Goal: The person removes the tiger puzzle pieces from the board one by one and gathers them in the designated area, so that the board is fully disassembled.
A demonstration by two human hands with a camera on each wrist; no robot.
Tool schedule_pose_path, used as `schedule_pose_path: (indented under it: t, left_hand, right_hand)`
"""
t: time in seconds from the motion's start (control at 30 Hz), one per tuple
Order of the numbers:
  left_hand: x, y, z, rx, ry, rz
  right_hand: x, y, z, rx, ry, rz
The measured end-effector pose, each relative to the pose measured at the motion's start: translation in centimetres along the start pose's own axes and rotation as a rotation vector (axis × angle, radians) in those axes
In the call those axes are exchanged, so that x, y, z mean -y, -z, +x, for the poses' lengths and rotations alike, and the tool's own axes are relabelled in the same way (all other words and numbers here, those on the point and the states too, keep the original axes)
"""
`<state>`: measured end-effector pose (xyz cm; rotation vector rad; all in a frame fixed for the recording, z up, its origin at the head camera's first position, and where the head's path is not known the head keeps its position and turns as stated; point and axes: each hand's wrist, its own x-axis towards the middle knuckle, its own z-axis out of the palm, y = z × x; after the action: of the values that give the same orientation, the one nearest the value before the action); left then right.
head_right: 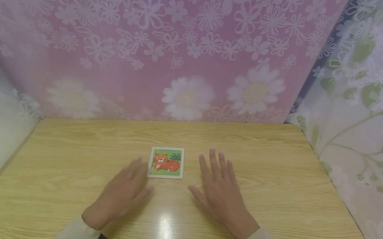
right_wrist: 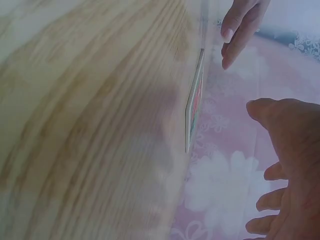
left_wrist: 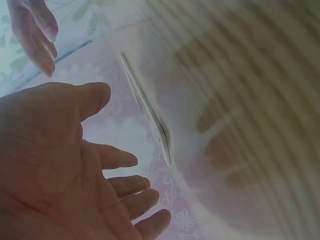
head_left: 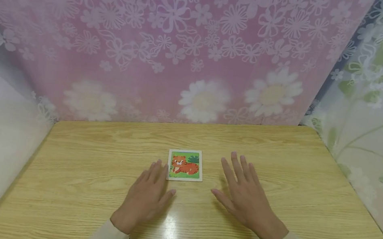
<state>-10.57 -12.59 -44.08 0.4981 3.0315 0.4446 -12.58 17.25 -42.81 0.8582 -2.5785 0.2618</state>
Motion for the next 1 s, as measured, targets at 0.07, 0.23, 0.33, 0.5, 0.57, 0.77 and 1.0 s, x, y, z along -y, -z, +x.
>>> schedule_pose_path:
  t: [0.07,0.23,0.33,0.5,0.57,0.77,1.0]
  left_hand:
    - [-0.1,-0.1,0.1,0.003,-0.009,0.000]
    - [-0.6,-0.3,0.4,0.030,-0.021,-0.015]
    - [-0.9,-0.3,0.6,0.051,-0.027,-0.012]
    - [-1.2,-0.2,0.7,0.063,-0.045,0.002]
    - [-1.3,-0.2,0.8,0.063,-0.053,0.006]
    - [-1.7,-0.2,1.4,0.076,-0.075,0.010]
    - [-2.0,-0.2,1.6,0.101,-0.071,0.018]
  right_hand:
    - [0.2,0.0,0.2,0.010,0.006,0.001]
    - [0.6,-0.1,0.7,0.054,0.014,0.012]
    - [0.8,-0.3,0.9,0.074,0.020,0.013]
    - [1.1,-0.6,1.3,0.099,0.027,0.020]
    - [1.2,-0.7,1.5,0.104,0.035,0.027]
    - [1.4,-1.2,2.2,0.129,0.057,0.046]
    - [1.9,-1.6,3.0,0.194,0.064,0.119]
